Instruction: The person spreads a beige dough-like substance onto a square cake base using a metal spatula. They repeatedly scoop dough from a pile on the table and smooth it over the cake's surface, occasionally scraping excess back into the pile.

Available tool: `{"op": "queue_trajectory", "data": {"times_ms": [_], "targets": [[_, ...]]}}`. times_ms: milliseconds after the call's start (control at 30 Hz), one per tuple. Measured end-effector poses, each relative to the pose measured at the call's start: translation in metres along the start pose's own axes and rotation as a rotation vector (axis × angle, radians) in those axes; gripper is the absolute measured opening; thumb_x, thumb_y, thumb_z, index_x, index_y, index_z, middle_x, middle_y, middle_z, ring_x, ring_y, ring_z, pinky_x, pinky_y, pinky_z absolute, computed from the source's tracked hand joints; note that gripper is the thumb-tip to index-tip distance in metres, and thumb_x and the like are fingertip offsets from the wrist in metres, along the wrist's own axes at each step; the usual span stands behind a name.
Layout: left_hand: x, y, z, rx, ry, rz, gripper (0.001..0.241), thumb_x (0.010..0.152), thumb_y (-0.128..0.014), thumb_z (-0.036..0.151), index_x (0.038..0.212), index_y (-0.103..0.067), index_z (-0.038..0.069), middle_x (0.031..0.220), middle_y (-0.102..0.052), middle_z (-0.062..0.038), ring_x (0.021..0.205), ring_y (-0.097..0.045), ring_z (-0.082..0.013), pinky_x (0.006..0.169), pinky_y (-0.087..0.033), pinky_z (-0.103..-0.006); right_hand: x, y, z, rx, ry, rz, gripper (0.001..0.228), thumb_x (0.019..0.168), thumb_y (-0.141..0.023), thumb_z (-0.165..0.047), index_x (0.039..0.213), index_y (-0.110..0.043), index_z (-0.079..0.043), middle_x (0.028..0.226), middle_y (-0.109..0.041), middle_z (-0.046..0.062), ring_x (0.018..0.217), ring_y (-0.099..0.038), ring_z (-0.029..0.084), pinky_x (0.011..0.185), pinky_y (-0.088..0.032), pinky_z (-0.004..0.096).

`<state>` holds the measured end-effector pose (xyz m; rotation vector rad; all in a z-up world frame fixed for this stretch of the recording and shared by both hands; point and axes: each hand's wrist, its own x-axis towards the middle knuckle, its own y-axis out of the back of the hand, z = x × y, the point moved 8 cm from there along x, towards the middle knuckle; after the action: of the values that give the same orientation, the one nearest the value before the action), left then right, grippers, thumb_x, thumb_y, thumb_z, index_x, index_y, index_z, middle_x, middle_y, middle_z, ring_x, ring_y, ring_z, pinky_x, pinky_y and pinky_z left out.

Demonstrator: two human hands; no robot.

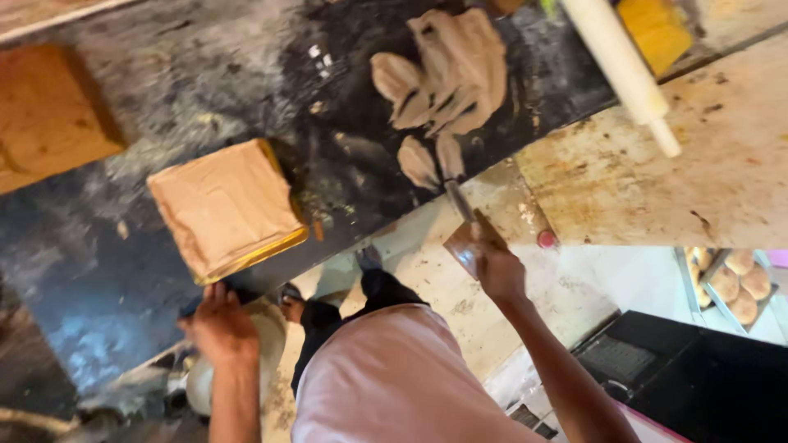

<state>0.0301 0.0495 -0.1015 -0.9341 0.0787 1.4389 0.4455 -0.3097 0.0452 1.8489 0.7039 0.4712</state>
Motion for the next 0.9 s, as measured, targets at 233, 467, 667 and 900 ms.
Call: {"op": "queue_trajectory", "data": {"times_ms": [233, 467, 667, 900], "targets": [[0.005, -0.015, 0.004, -0.146, -0.063, 0.140, 0.064, 0.114, -0.029, 0.036, 0.168, -0.006, 0.010, 0.159, -0.047, -0.021, 0.120, -0.042, -0.0264, 0.104, -0.030, -0.0375, 0.116, -0.040, -0.117, 0.545, 0.360, -0.131, 0.062, 0.089, -0.044, 0.004, 0.150, -0.048, -0.006, 0.104, -0.073, 0.016, 0.091, -0.072, 0.033, 0.087, -0.058, 0.043], [0.039, -0.021, 0.050, -0.023, -0.164, 0.175, 0.097, 0.102, -0.050, 0.006, 0.156, 0.029, 0.023, 0.150, -0.052, -0.016, 0.132, -0.056, -0.0270, 0.116, -0.036, -0.0390, 0.267, -0.152, -0.269, 0.742, 0.254, -0.520, 0.046, 0.106, -0.041, -0.010, 0.151, -0.034, -0.010, 0.118, -0.076, 0.006, 0.042, -0.054, 0.009, 0.037, -0.046, 0.028], [0.094, -0.040, 0.106, 0.194, -0.259, -0.173, 0.095, 0.104, -0.050, 0.005, 0.163, 0.023, 0.018, 0.150, -0.057, -0.020, 0.133, -0.059, -0.0283, 0.116, -0.040, -0.0385, 0.227, -0.178, -0.265, 0.816, 0.052, -0.641, 0.042, 0.107, -0.035, -0.020, 0.147, -0.043, -0.013, 0.116, -0.076, 0.011, 0.041, -0.049, 0.010, 0.035, -0.039, 0.028], [-0.007, -0.066, 0.107, 1.057, -0.631, -0.195, 0.125, 0.082, -0.077, -0.001, 0.162, 0.018, 0.011, 0.146, -0.056, -0.023, 0.125, -0.060, -0.0310, 0.103, -0.051, -0.0416, 0.173, -0.165, -0.246, 1.011, -0.163, -0.679, 0.041, 0.110, -0.034, -0.033, 0.147, -0.038, -0.017, 0.122, -0.072, 0.012, 0.043, -0.048, 0.007, 0.037, -0.036, 0.025]]}}
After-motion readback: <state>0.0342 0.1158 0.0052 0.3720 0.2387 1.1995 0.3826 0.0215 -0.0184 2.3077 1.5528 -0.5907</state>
